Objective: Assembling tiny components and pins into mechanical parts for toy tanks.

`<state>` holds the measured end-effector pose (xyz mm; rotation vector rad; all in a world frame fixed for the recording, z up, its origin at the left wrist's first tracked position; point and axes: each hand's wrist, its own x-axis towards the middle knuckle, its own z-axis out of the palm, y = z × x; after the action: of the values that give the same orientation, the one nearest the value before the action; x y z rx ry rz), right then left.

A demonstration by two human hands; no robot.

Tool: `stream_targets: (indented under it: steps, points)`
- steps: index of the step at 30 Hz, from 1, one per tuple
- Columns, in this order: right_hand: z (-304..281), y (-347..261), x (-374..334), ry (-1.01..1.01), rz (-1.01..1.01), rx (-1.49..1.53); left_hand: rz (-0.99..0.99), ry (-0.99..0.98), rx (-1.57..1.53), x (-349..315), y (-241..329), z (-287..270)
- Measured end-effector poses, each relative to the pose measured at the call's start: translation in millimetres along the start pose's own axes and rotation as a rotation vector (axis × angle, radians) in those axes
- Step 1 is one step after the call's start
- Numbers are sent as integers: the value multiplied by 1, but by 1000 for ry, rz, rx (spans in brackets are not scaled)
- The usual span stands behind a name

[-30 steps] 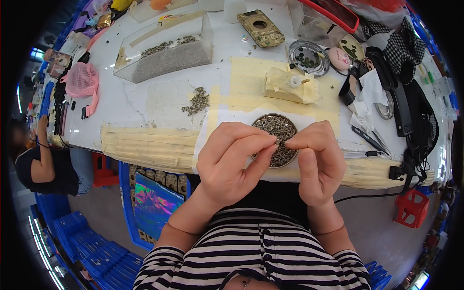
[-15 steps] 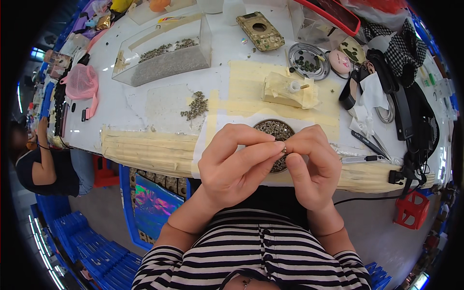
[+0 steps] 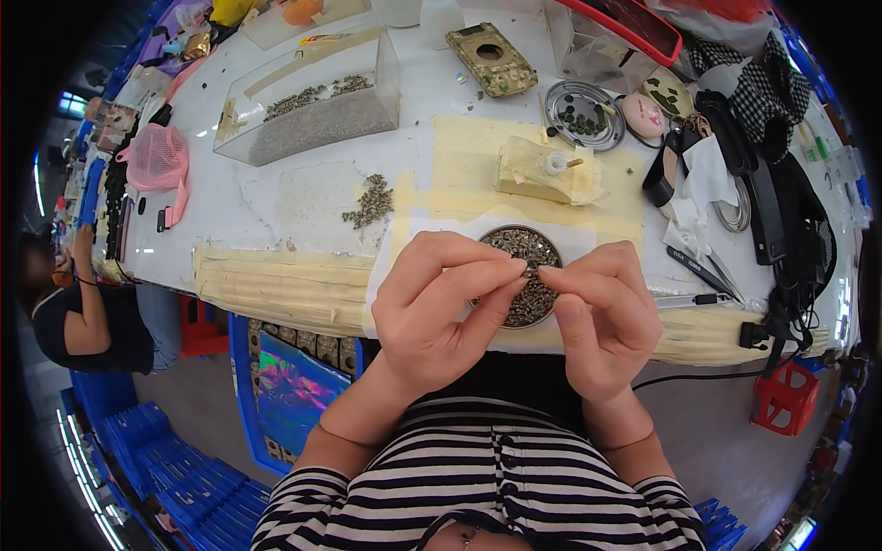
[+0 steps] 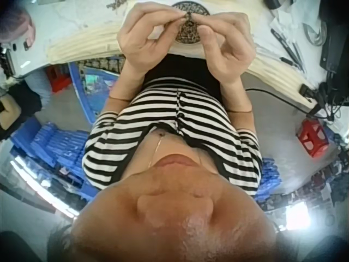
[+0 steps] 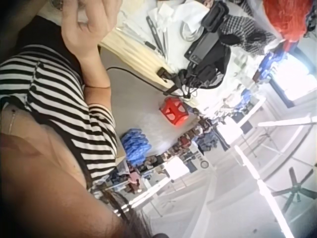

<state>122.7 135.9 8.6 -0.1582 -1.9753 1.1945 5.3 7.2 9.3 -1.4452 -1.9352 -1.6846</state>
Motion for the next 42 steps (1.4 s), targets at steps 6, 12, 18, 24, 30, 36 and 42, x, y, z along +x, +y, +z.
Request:
stream_targets:
  steps: [6, 12, 18, 24, 30, 36, 42]
  points:
    - [3, 1, 2, -58, 56, 5, 9, -42, -54, 1, 2, -2]
    - [3, 4, 1, -26, 92, 79, 35, -43, -22, 0, 0, -1]
    - [4, 2, 1, 5, 69, 18, 31, -6, -9, 0, -2, 0]
    - [6, 0, 1, -6, 74, -15, 30, 0, -13, -1, -4, 0]
    - [4, -1, 1, -9, 28, -71, -5, 11, -26, -2, -4, 0]
    - [8, -1, 1, -1, 47, -72, 7, 16, -53, -2, -4, 0]
    - [8, 2, 3, -46, 49, -30, 21, 9, -58, -3, -7, 1]
